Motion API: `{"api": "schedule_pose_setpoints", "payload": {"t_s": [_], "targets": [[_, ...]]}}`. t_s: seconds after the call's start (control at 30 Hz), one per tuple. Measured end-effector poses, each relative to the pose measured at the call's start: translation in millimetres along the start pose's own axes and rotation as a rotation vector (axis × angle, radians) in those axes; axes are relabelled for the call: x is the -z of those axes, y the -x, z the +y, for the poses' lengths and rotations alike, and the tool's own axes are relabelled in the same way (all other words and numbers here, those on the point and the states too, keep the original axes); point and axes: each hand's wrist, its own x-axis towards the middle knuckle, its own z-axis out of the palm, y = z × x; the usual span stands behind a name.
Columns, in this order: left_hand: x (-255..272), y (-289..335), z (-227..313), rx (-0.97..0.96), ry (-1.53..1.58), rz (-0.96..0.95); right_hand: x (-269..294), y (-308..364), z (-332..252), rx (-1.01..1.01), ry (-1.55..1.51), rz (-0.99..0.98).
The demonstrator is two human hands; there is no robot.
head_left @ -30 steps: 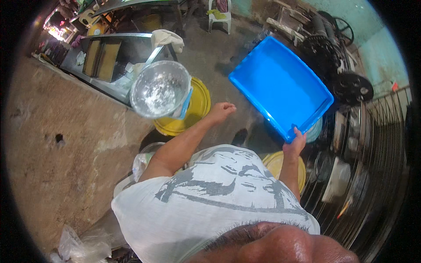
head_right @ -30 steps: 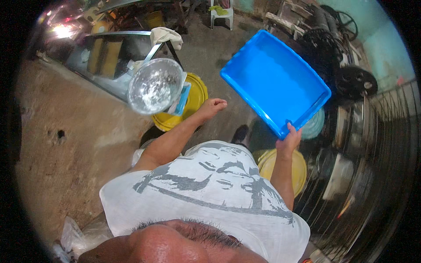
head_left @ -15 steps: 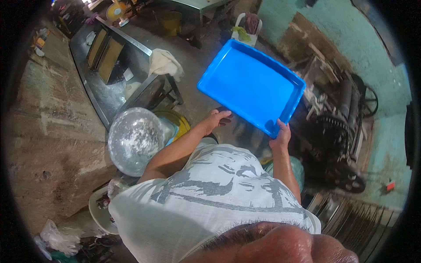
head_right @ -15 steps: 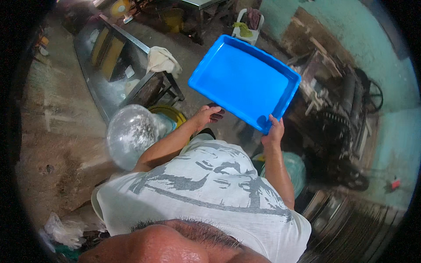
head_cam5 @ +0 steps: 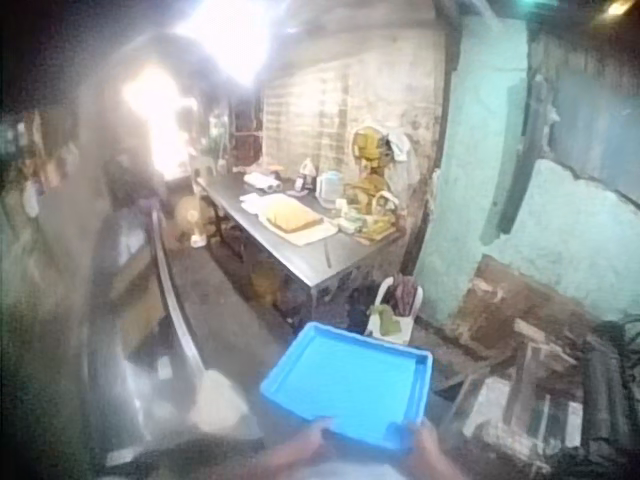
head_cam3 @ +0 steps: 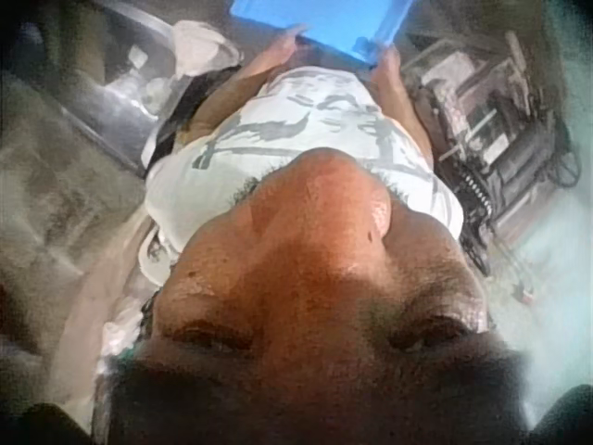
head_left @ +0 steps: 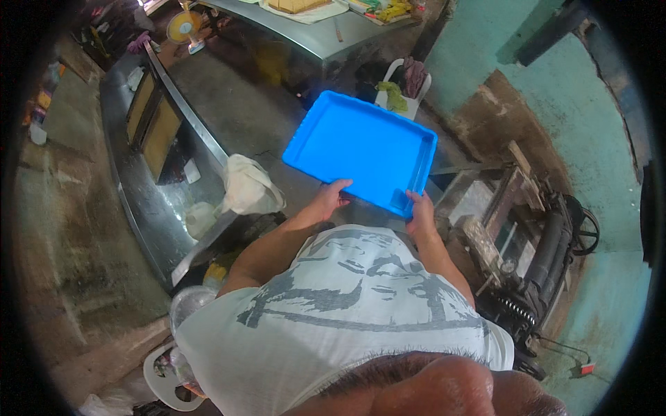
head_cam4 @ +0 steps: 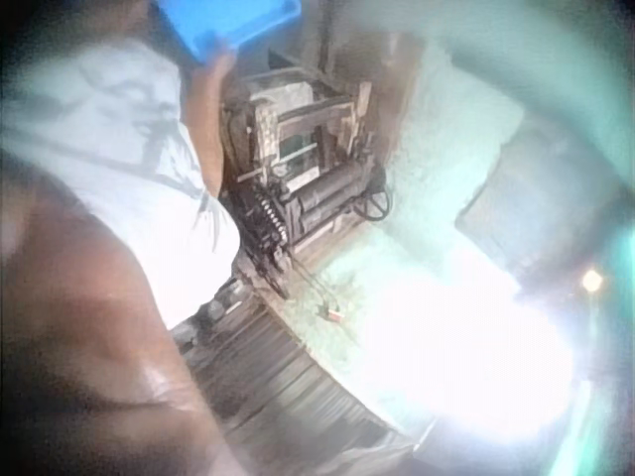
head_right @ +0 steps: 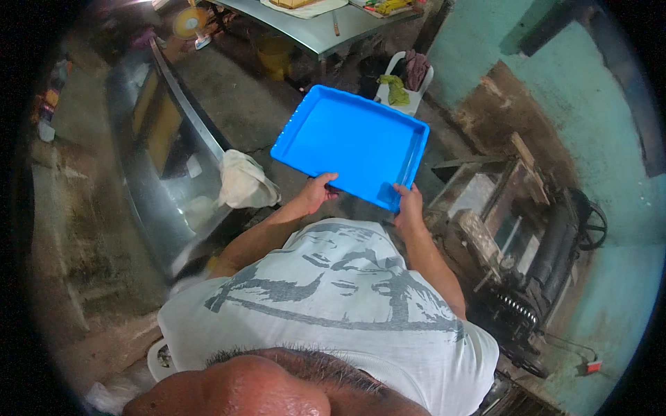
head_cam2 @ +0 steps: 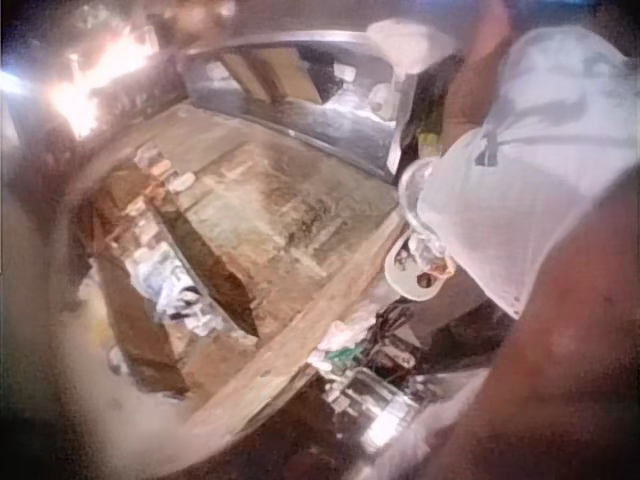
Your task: The person places a blue tray on a stainless steel counter, then uses a knife to cut a large block of yellow cheese into triangular wedges. The cut pieces are transferred one by one into the blue tray.
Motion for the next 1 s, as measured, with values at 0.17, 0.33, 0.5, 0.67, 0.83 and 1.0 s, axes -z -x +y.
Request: {"api": "schedule_pose_setpoints", "payload": {"t_s": [0.17, 0.33, 0.5, 0.67, 0.83, 1.0], "targets": [[44.6, -45.8, 58.3, -0.053, 0.078, 0.110, -74.8, -72.2, -17.5, -0.103, -0.029, -0.098], [108.8, -96.1, 109.4, -0.078, 0.088, 0.251, -139.5, -154.2, -12.1, -0.273, 0.109, -0.190], [146.1, -134.9, 173.1, -0.212, 0.294, 0.517, -237.7, -258.3, -45.2, -0.243, 0.335, -0.340], [206.8, -156.8, 247.3, -0.282, 0.336, 0.712, -333.1, -372.6, -79.7, -0.093, 0.503, -0.433], [268.2, -163.6, 306.0, -0.321, 0.384, 0.939, -406.9, -497.0, -97.3, 0.430, 1.021, -0.392], [314.6, -181.5, 348.2, -0.317, 0.403, 1.070, -473.0, -576.1, -144.1, 0.889, 1.286, 0.045]]}}
